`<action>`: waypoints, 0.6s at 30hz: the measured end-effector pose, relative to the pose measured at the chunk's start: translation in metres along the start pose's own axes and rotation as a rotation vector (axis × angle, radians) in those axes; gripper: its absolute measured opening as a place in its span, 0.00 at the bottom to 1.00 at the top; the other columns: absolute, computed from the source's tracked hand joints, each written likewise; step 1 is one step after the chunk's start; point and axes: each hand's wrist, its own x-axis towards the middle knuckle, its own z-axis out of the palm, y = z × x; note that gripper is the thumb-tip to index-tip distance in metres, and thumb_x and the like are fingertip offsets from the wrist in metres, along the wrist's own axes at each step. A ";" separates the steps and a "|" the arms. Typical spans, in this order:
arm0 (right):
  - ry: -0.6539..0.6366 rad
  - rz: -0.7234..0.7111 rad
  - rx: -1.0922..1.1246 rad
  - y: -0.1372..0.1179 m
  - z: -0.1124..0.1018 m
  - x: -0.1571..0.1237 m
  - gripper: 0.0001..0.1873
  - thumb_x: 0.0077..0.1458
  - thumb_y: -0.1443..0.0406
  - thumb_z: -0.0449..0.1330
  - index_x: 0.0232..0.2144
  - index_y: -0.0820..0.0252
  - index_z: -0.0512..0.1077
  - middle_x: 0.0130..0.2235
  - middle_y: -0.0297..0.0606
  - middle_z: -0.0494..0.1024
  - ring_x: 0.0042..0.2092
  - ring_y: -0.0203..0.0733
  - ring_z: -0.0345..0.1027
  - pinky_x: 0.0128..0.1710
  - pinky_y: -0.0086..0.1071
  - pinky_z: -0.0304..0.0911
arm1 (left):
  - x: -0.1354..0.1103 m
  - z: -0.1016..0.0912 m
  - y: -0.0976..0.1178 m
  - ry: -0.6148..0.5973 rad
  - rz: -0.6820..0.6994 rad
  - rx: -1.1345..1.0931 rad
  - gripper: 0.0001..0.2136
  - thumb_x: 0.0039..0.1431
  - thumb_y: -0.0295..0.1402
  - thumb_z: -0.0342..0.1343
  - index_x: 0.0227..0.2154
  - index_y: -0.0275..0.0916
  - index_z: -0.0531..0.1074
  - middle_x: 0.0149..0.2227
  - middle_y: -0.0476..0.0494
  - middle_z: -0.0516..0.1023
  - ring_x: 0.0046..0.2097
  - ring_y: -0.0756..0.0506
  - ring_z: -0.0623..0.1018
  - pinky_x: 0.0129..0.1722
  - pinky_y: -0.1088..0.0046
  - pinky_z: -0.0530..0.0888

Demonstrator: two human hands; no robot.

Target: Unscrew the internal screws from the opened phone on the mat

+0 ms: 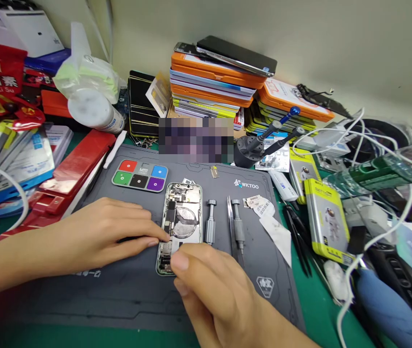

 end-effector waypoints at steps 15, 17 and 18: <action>-0.038 -0.081 -0.166 -0.001 -0.004 0.005 0.44 0.59 0.79 0.57 0.74 0.52 0.57 0.44 0.45 0.82 0.41 0.46 0.82 0.40 0.37 0.82 | -0.002 0.001 -0.001 -0.007 -0.025 -0.020 0.11 0.80 0.36 0.51 0.52 0.46 0.79 0.42 0.53 0.83 0.43 0.47 0.82 0.42 0.70 0.68; -0.046 -0.068 -0.185 -0.002 -0.006 0.007 0.41 0.62 0.78 0.58 0.73 0.51 0.58 0.44 0.45 0.83 0.41 0.45 0.83 0.40 0.36 0.82 | -0.002 0.001 0.000 -0.004 -0.026 -0.025 0.12 0.80 0.36 0.51 0.52 0.46 0.79 0.42 0.53 0.83 0.42 0.47 0.82 0.41 0.70 0.68; -0.048 -0.066 -0.177 -0.002 -0.007 0.007 0.38 0.64 0.77 0.57 0.72 0.51 0.60 0.44 0.46 0.84 0.41 0.46 0.84 0.41 0.36 0.82 | -0.002 0.001 0.000 -0.004 -0.023 -0.029 0.12 0.80 0.36 0.50 0.52 0.47 0.79 0.41 0.53 0.83 0.42 0.47 0.82 0.40 0.70 0.67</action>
